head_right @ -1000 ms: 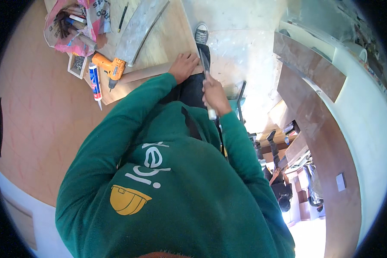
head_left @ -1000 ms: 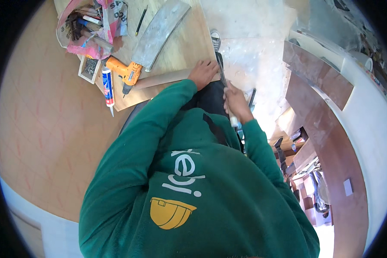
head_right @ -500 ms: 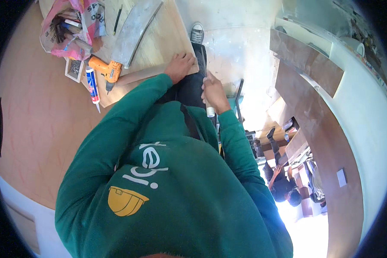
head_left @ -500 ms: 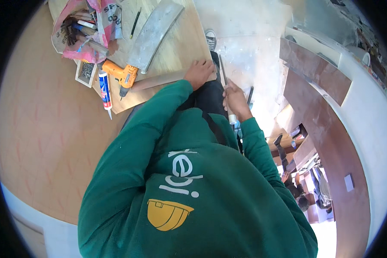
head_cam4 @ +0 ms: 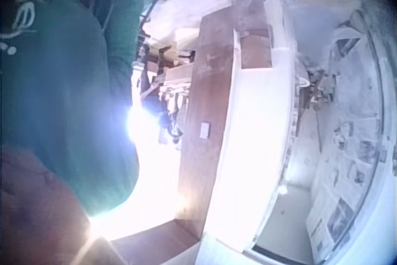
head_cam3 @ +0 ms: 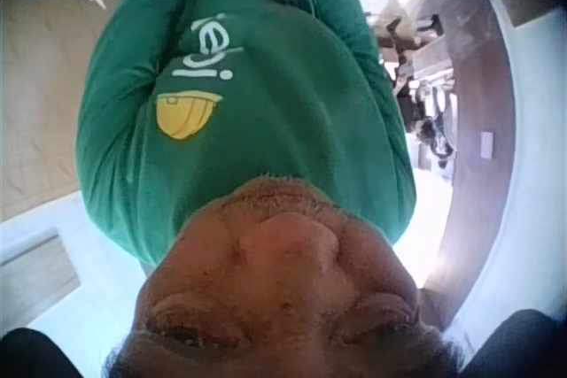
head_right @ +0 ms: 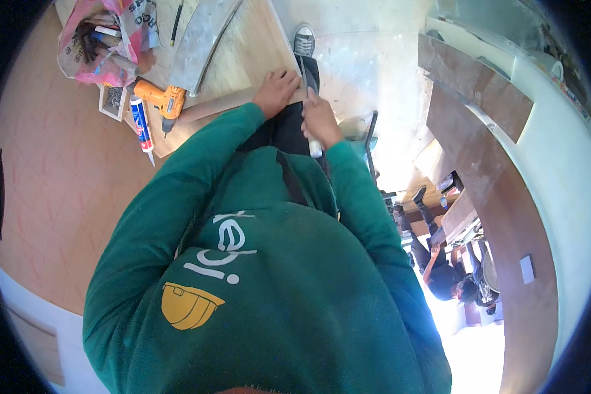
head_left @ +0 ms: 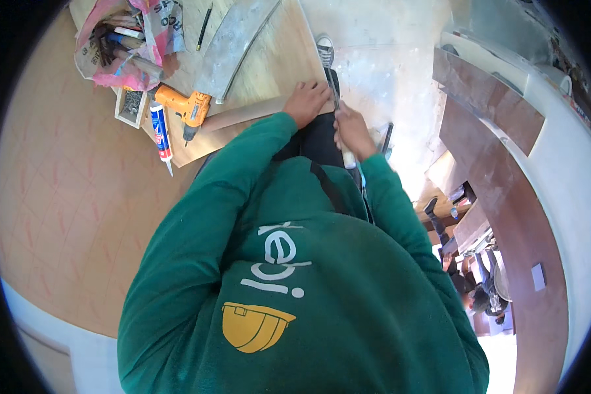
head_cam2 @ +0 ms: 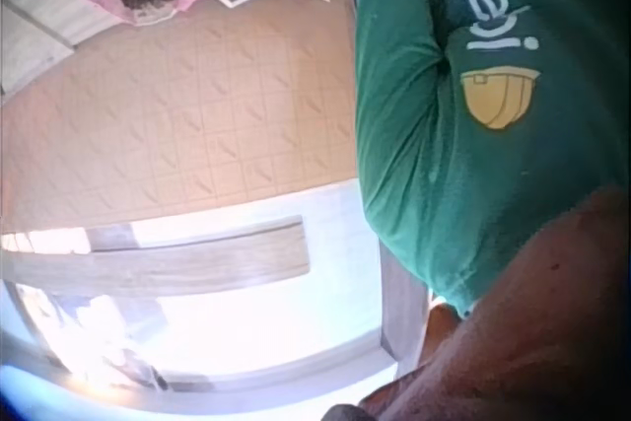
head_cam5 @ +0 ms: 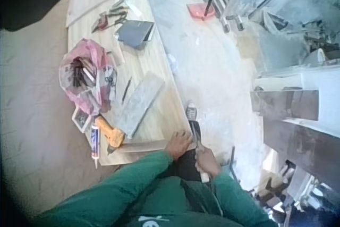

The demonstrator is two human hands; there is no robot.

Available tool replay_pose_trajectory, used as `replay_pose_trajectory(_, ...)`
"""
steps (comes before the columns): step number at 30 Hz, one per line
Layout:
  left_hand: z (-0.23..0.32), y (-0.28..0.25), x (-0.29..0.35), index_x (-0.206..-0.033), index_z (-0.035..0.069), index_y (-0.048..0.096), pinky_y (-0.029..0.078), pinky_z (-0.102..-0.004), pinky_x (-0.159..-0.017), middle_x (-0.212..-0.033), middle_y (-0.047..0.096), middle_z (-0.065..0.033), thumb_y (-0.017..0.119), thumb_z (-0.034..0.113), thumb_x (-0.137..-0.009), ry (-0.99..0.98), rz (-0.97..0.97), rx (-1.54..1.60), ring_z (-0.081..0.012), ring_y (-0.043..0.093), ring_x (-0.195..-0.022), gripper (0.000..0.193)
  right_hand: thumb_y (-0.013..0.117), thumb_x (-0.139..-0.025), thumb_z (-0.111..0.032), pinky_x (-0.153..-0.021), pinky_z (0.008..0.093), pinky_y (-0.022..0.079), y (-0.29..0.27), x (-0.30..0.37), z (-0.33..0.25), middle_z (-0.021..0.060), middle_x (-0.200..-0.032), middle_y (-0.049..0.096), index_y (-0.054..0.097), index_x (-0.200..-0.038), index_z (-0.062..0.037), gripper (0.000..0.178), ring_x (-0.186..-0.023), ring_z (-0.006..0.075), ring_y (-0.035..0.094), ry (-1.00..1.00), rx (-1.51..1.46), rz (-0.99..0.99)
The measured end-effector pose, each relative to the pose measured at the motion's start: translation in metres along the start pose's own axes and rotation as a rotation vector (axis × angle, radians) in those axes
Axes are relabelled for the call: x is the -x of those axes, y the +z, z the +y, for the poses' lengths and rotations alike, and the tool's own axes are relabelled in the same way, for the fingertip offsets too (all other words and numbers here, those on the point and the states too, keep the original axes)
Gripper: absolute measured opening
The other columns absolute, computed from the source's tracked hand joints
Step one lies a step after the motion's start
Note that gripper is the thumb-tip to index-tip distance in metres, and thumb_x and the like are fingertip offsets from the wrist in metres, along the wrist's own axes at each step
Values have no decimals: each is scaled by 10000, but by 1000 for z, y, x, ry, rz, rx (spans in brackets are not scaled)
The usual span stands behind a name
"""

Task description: The person uses a utility knife to trim a strip of edge banding on a wooden board. They then fit the trimmed strip onto the edge of a wooden cabinet frame, adjusting it to ensure a proper fit.

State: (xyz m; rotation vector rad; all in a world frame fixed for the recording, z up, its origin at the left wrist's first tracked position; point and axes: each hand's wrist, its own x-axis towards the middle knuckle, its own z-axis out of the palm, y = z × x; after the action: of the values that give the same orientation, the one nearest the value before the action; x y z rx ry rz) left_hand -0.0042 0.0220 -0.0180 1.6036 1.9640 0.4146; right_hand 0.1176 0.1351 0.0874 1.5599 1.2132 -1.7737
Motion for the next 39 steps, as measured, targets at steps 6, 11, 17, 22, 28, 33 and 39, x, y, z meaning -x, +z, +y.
replay_pose_trajectory(6, -2, 1, 0, -1114, 149, 611, 443, -449, -884, -1127, 582, -36, 558, 177, -928, -18, 7, 22, -266, 558, -1106, 195, 453, -1076, -217, -453, 311, 477, 0, 40, 2, 35, -800, 532, 389, -1593, -84, 538, -520, 144, 547, 58, -19, -5)
replay_pose_trajectory(11, 1, -2, 0, -1105, 155, 622, 443, -443, -892, -1130, 587, -39, 553, 169, -930, -12, 24, 34, -265, 559, -1113, 189, 460, -1081, -228, -446, 309, 473, -1, 14, -4, 30, -802, 532, 410, -1583, -103, 520, -518, 137, 539, 36, -35, -4)
replay_pose_trajectory(17, -3, 4, 2, -1099, 133, 616, 441, -441, -895, -1139, 584, -48, 559, 161, -923, -6, 39, 31, -274, 560, -1110, 186, 445, -1077, -222, -452, 310, 485, -2, 43, -3, 40, -800, 548, 411, -1576, -75, 521, -529, 144, 561, 47, 46, 1)
replay_pose_trajectory(22, 1, -1, 2, -1113, 131, 610, 448, -441, -898, -1154, 586, -59, 561, 153, -923, -7, 23, 44, -282, 559, -1125, 197, 411, -1069, -206, -441, 328, 491, 6, 13, -3, 55, -742, 526, 394, -1575, -35, 534, -484, 169, 557, 11, 15, 37)
replay_pose_trajectory(28, -2, 0, 1, -1116, 128, 603, 454, -459, -848, -1154, 583, -49, 583, 151, -909, -8, 0, 15, -286, 558, -1111, 210, 423, -1071, -211, -432, 326, 484, 2, 35, 4, 62, -756, 543, 395, -1572, -26, 535, -493, 168, 559, 7, 54, 12)
replay_pose_trajectory(33, -5, 2, -1, -1121, 137, 604, 450, -452, -842, -1159, 584, -42, 586, 166, -914, 30, 40, 39, -272, 560, -1099, 210, 416, -1065, -206, -441, 338, 485, 11, 12, -2, 71, -758, 536, 433, -1516, 12, 501, -500, 174, 563, -26, 73, 2)
replay_pose_trajectory(39, -5, 2, 0, -1141, 124, 610, 453, -452, -873, -1151, 580, -52, 589, 202, -923, 14, -12, 5, -272, 555, -1105, 232, 438, -1057, -194, -493, 326, 495, -2, 33, -2, 72, -847, 545, 403, -1513, 22, 505, -555, 161, 572, 111, -41, 108)
